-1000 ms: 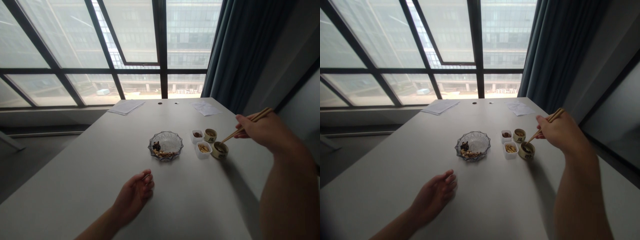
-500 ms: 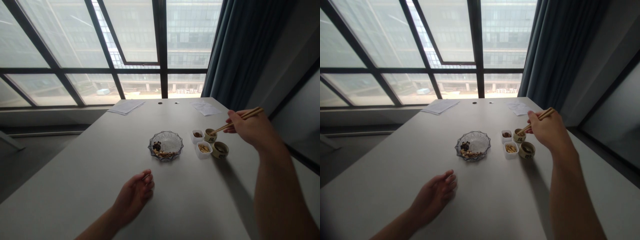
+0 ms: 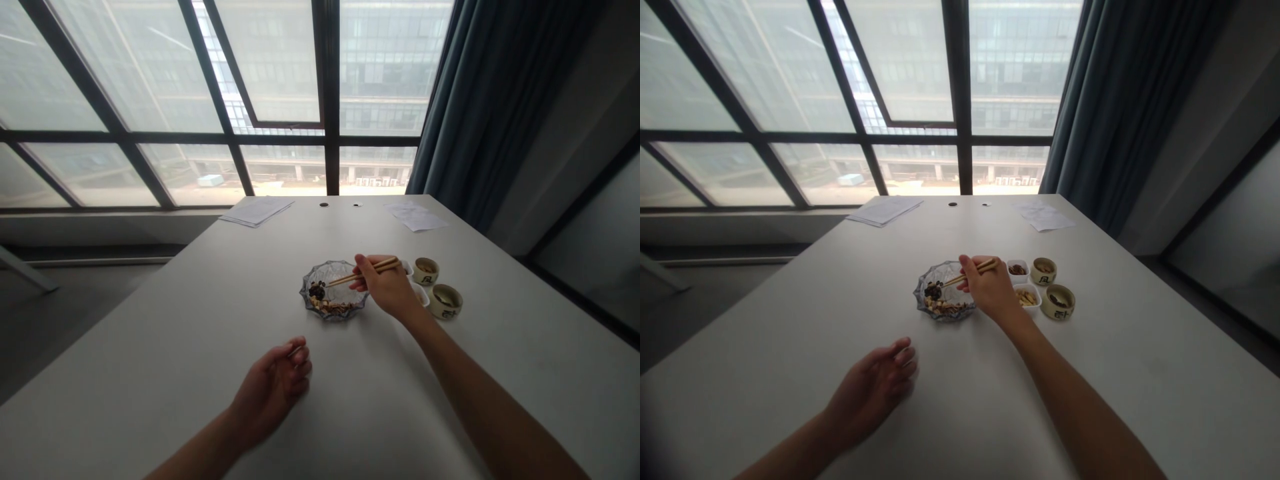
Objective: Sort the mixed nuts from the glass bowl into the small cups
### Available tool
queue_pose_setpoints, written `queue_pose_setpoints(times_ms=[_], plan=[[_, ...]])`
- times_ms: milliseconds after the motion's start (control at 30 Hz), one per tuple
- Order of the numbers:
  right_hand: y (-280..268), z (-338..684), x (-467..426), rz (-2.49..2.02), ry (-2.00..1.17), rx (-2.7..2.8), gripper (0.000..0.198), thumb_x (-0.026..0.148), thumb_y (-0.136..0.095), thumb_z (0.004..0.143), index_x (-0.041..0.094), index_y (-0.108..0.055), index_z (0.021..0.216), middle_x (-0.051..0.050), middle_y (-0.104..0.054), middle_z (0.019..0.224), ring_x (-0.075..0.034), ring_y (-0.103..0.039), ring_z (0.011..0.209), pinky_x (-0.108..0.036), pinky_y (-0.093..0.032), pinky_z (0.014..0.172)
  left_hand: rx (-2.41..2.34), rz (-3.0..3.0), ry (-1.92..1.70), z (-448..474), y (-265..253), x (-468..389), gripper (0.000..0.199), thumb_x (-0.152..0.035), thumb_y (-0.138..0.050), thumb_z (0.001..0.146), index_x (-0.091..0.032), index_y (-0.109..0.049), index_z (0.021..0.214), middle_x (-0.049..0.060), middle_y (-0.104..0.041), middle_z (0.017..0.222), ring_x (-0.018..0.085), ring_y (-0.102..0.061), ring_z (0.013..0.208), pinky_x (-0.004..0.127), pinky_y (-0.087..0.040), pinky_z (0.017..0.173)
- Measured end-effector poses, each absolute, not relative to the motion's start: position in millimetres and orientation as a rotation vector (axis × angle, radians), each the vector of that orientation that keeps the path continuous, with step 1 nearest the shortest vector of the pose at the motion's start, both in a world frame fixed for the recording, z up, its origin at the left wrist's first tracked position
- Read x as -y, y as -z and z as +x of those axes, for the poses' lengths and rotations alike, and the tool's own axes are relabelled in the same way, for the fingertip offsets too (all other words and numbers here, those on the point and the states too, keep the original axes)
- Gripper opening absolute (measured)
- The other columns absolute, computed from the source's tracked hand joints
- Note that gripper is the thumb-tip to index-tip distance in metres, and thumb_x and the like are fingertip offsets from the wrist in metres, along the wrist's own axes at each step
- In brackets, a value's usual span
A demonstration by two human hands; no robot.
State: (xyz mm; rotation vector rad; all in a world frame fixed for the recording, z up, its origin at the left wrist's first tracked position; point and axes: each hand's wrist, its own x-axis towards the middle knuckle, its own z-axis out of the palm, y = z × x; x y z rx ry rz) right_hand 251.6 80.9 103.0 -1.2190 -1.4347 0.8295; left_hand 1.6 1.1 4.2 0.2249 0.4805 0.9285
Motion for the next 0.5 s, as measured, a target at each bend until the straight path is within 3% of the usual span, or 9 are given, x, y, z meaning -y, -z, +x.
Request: queue_pose_setpoints(times_ms=[267, 500], plan=[[-83, 239, -86, -1.197, -0.885, 1.381, 0.057, 0.073, -0.063, 0.085, 0.018, -0.066, 0.07, -0.007, -0.073, 0.065, -0.024, -0.076, 0.058, -0.025, -0.059, 0.048, -0.509, 0.207, -0.935, 2, -5, 0, 0.012, -0.011, -0.069, 0.085, -0.013, -0.063, 0.095, -0.001, -0.048, 0.075, 0.01, -0.044, 0.057, 0.019, -0.037, 0.049], [-73, 234, -85, -1.208, -0.785, 1.481, 0.056, 0.068, -0.054, 0.093, 0.019, -0.066, 0.07, -0.005, -0.07, 0.056, -0.022, -0.073, 0.053, -0.026, -0.055, 0.05, -0.479, 0.219, -0.925, 1, -4, 0, 0.014, -0.01, -0.073, 0.084, -0.011, -0.065, 0.096, -0.001, -0.049, 0.076, 0.01, -0.045, 0.058, 0.019, -0.038, 0.049]])
